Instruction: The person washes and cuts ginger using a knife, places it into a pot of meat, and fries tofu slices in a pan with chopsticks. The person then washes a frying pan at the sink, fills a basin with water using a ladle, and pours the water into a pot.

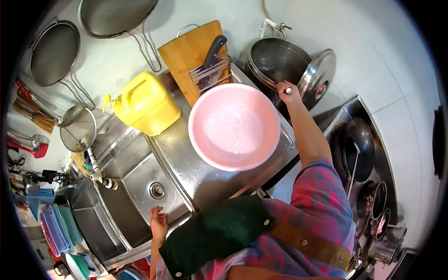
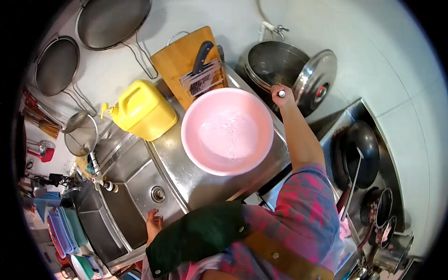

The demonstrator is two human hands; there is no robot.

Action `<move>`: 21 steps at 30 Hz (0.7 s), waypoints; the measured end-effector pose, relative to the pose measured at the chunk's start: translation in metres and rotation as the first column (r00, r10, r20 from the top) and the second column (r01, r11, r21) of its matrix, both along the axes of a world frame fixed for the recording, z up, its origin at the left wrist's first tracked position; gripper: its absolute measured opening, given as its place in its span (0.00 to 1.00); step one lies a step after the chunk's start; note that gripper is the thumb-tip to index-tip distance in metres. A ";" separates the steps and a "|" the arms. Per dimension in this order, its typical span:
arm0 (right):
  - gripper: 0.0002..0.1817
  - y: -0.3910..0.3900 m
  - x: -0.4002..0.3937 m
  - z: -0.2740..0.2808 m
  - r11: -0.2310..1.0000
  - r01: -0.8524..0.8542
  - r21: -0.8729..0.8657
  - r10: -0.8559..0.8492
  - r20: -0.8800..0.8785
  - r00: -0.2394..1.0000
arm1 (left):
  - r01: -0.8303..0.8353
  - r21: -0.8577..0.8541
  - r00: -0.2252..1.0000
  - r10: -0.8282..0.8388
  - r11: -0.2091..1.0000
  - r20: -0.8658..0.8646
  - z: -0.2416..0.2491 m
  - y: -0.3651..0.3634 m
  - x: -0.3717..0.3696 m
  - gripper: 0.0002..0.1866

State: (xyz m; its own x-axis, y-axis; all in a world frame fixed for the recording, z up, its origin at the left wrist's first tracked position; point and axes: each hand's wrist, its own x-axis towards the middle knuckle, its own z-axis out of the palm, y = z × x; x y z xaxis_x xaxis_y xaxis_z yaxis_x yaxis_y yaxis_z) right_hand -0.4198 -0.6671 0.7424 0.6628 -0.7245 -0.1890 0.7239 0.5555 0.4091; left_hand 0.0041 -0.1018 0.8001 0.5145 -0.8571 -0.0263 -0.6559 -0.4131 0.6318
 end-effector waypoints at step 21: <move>0.24 0.368 -0.067 0.120 0.893 -0.033 -0.450 0.034 -0.006 0.999 | 0.353 -0.192 0.933 -0.359 0.916 0.002 -0.032 -0.042 0.041 0.14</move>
